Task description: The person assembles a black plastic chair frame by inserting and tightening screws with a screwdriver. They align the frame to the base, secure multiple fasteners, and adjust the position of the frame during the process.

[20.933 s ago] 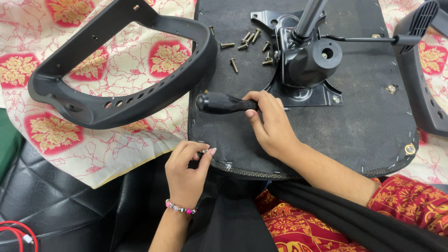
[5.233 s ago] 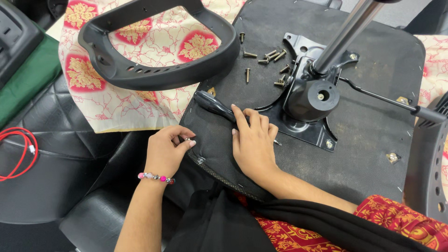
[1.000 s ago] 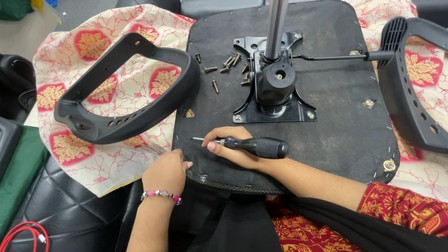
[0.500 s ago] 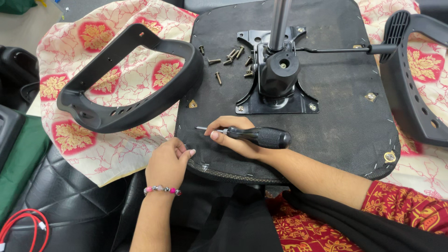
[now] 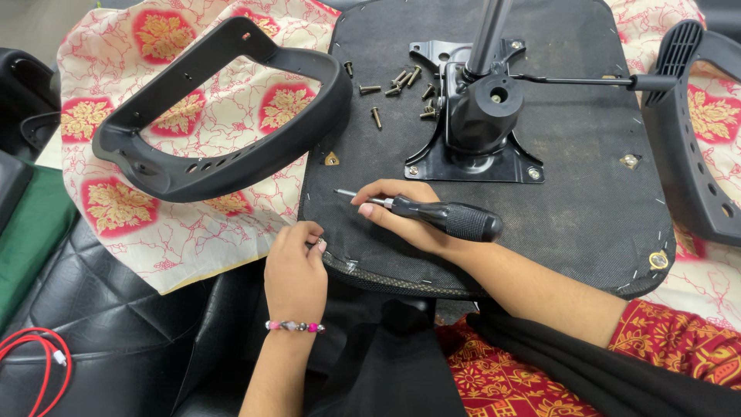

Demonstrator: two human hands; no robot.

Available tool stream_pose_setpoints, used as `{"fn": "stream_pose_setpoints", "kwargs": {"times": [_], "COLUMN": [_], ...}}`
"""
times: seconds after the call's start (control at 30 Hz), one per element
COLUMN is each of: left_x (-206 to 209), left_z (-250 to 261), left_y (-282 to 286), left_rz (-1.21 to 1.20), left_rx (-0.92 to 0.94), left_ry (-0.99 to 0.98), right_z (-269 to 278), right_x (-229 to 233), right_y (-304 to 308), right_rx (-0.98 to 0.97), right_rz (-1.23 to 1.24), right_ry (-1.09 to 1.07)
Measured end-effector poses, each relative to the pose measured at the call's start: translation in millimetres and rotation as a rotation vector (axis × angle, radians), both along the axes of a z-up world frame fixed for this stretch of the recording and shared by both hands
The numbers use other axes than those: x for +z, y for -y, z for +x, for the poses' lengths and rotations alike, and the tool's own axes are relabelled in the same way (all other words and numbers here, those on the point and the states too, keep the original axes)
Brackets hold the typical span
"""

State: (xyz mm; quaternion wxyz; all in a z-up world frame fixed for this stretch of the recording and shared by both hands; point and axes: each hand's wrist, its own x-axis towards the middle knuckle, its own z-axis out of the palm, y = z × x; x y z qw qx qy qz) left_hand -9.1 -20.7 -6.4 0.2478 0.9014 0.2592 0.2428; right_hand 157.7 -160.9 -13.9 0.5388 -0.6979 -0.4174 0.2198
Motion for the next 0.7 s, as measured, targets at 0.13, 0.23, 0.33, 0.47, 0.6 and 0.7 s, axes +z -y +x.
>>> {"fn": "stream_pose_setpoints", "kwargs": {"times": [0.13, 0.23, 0.33, 0.47, 0.6, 0.7], "left_x": [-2, -3, -3, -8, -15, -19], "left_z": [0, -4, -6, -7, -6, -5], "left_y": [-9, -10, -10, -7, -8, -9], "left_rz": [-0.194, -0.29, -0.416, -0.511, -0.601, -0.607], "left_rx": [-0.024, -0.018, 0.003, -0.012, 0.013, 0.004], "left_ry": [0.097, 0.108, 0.118, 0.228, 0.279, 0.321], "right_z": [-3, -7, -12, -16, -22, -28], "right_x": [4, 10, 19, 28, 28, 24], "right_y": [-7, -10, -14, -18, -18, -21], "right_rx": [0.045, 0.139, 0.176, 0.19, 0.219, 0.139], "right_rz": [0.07, 0.065, 0.04, 0.172, 0.268, 0.156], "right_ry": [-0.108, -0.168, -0.002, 0.318, 0.221, 0.143]}}
